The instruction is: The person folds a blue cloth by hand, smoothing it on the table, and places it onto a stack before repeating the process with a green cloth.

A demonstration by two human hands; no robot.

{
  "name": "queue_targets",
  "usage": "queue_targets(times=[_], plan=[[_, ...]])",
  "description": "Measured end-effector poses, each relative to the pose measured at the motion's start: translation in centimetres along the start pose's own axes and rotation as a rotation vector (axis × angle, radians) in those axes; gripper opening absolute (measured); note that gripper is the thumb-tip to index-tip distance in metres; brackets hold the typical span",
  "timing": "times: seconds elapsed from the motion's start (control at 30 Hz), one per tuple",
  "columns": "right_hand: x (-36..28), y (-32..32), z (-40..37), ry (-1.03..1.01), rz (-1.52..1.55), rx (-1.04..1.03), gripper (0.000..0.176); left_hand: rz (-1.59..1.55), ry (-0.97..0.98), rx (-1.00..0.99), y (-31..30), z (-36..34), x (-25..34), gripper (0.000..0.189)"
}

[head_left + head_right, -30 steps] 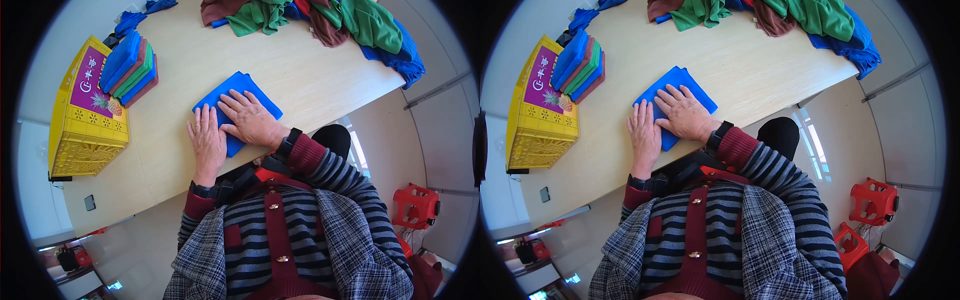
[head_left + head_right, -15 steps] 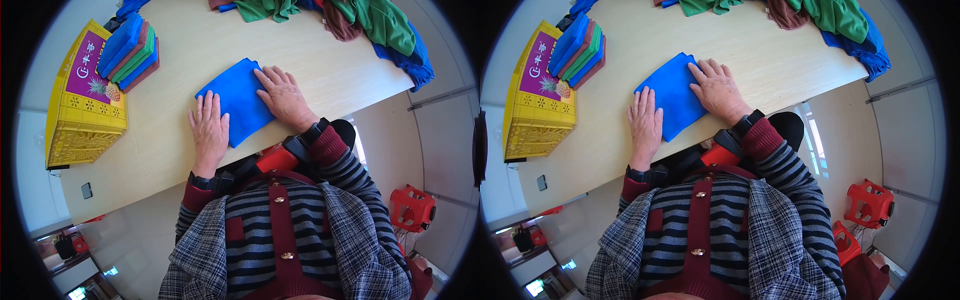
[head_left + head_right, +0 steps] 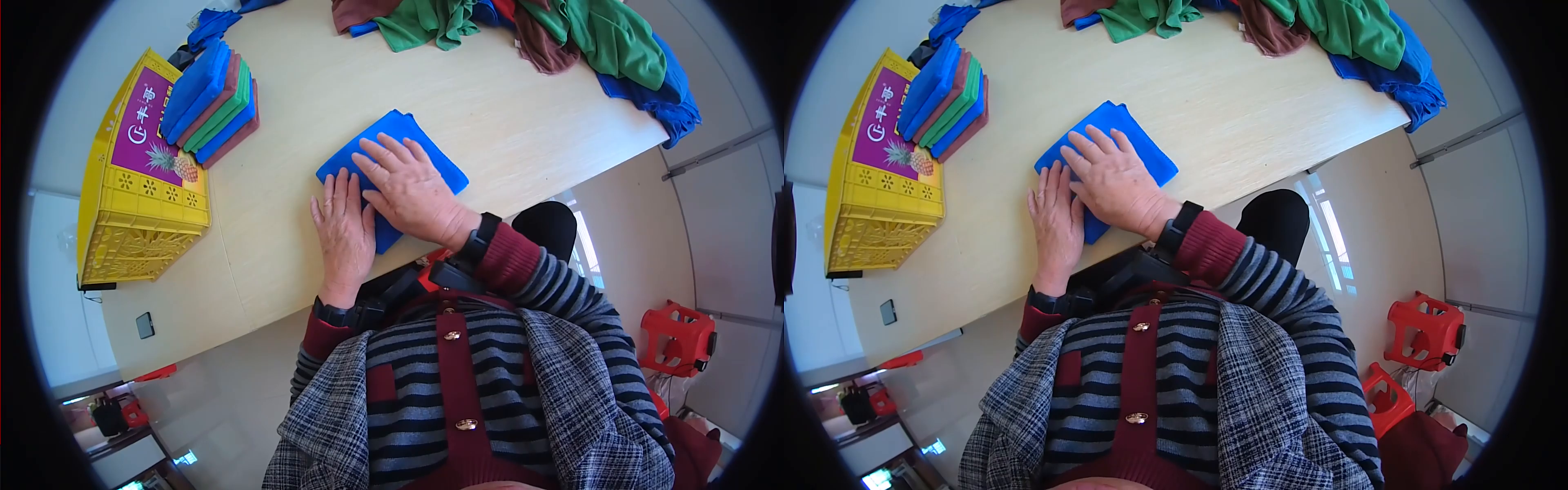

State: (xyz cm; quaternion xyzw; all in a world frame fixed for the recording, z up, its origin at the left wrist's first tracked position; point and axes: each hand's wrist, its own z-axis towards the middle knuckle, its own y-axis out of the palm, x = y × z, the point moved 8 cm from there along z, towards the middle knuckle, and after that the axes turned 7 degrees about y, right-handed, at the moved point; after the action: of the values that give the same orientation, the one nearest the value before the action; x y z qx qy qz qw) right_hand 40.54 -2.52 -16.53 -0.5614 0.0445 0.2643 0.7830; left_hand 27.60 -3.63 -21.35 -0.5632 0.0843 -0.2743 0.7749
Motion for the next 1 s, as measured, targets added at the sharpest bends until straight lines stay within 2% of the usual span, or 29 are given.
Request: queue_targets(times=[0.07, 0.17, 0.27, 0.43, 0.57, 0.67, 0.7, 0.8, 0.83, 0.93, 0.97, 1.0], plan=[[-0.1, 1.0, 0.2, -0.009, -0.010, -0.033, 0.060, -0.005, 0.005, 0.014, -0.8, -0.1, -0.1, 0.049], [4.0, 1.1, 0.2, 0.266, -0.081, 0.040, 0.065, -0.019, 0.000, 0.033, -1.9, -0.9, -0.5, 0.048], [5.4, 1.0, 0.3, 0.288, -0.070, -0.012, 0.067, -0.265, -0.110, 0.132, -2.9, -2.4, -2.0, 0.047], [5.7, 1.4, 0.4, 0.267, -0.085, -0.077, 0.069, -0.282, -0.149, 0.217, -4.1, -4.5, -2.1, 0.043], [4.7, 1.7, 0.2, 0.224, -0.070, -0.095, 0.069, -0.433, -0.218, 0.260, -5.6, -7.4, -2.2, 0.036], [3.3, 2.1, -0.1, 0.170, -0.042, -0.113, 0.068, -0.648, -0.333, -0.043, -4.9, -11.9, -3.0, 0.031], [2.6, 2.3, -0.2, 0.148, -0.031, -0.122, 0.068, -0.639, -0.353, -0.033, -5.4, -13.2, -3.1, 0.031], [0.3, 3.1, -0.6, 0.072, -0.002, -0.154, 0.069, -0.871, -0.696, -0.327, -2.6, -18.4, -4.1, 0.036], [-0.6, 3.4, -0.9, 0.046, 0.008, -0.164, 0.069, -0.862, -0.711, -0.315, -2.3, -19.2, -4.3, 0.036], [-3.6, 4.3, -1.5, -0.029, 0.060, -0.199, 0.069, -1.681, -0.926, -0.023, 0.0, -20.3, -3.3, 0.047], [-4.6, 4.5, -1.8, -0.057, 0.077, -0.213, 0.069, -1.674, -0.919, -0.007, -0.2, -19.9, -2.7, 0.047], [-5.4, 4.5, -2.2, -0.071, 0.079, -0.203, 0.069, -1.821, -0.983, 0.107, -0.2, -19.5, -1.9, 0.050]])
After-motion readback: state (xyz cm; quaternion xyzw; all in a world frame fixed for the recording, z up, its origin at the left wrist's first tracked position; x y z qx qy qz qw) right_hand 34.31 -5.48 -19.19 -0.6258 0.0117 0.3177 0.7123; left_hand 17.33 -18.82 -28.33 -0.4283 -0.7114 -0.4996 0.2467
